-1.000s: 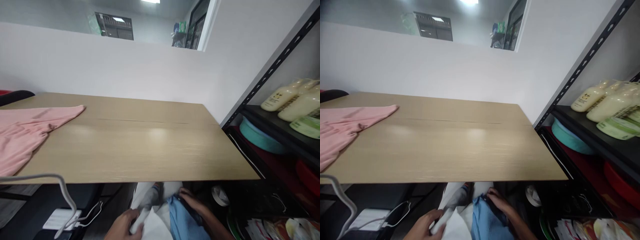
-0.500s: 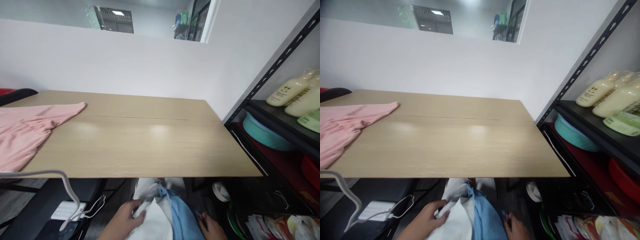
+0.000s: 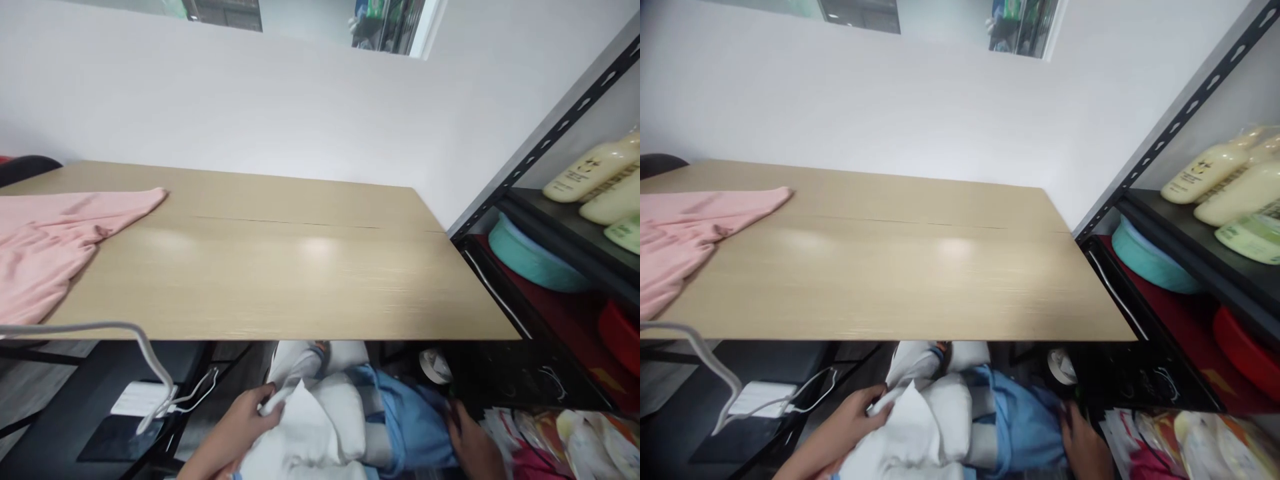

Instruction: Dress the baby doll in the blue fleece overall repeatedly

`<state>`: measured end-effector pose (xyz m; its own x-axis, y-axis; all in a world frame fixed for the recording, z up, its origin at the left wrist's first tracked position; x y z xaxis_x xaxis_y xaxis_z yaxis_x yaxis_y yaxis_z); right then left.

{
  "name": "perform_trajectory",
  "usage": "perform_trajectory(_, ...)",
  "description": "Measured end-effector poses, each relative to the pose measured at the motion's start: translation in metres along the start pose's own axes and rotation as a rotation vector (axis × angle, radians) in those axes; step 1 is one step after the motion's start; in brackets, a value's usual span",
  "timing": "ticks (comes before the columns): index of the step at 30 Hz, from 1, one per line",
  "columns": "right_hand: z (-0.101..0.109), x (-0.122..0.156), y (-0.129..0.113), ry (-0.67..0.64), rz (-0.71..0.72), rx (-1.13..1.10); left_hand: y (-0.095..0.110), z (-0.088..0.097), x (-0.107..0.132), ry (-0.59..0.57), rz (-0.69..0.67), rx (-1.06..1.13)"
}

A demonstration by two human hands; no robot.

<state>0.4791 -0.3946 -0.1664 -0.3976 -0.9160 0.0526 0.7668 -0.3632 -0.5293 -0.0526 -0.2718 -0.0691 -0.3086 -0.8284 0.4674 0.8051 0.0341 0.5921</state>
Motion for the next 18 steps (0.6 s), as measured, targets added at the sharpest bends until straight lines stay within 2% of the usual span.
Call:
perform_trajectory(4, 0.045, 0.001, 0.049, 0.106, -0.255, -0.103, 0.002, 0.003, 0.0, 0.03, 0.0, 0.013)
perform_trajectory(8, 0.085, 0.002, 0.061, 0.191, -0.349, -0.048, -0.001, 0.003, 0.0, 0.052, 0.027, -0.026)
perform_trajectory(14, 0.144, -0.002, 0.045, 0.396, -0.45, 0.147, -0.006, 0.001, -0.001, 0.056, 0.007, -0.025)
perform_trajectory(16, 0.146, -0.008, 0.026, 0.436, -0.408, 0.133, -0.008, 0.001, -0.003, 0.069, 0.005, -0.007)
perform_trajectory(18, 0.131, -0.019, -0.009, 0.439, -0.249, 0.078, -0.009, 0.0, -0.004, 0.082, 0.013, 0.007)
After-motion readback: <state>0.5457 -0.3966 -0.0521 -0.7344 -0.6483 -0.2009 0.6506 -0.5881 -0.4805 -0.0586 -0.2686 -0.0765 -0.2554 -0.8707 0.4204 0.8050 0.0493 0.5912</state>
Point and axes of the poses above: each hand's wrist, its own x-axis away from the middle knuckle, its own z-axis out of the back of the hand, y = z × x, the point moved 4 cm from there along -x, towards the middle knuckle, and after that the axes turned 13 degrees about -x, right-handed, at the moved point
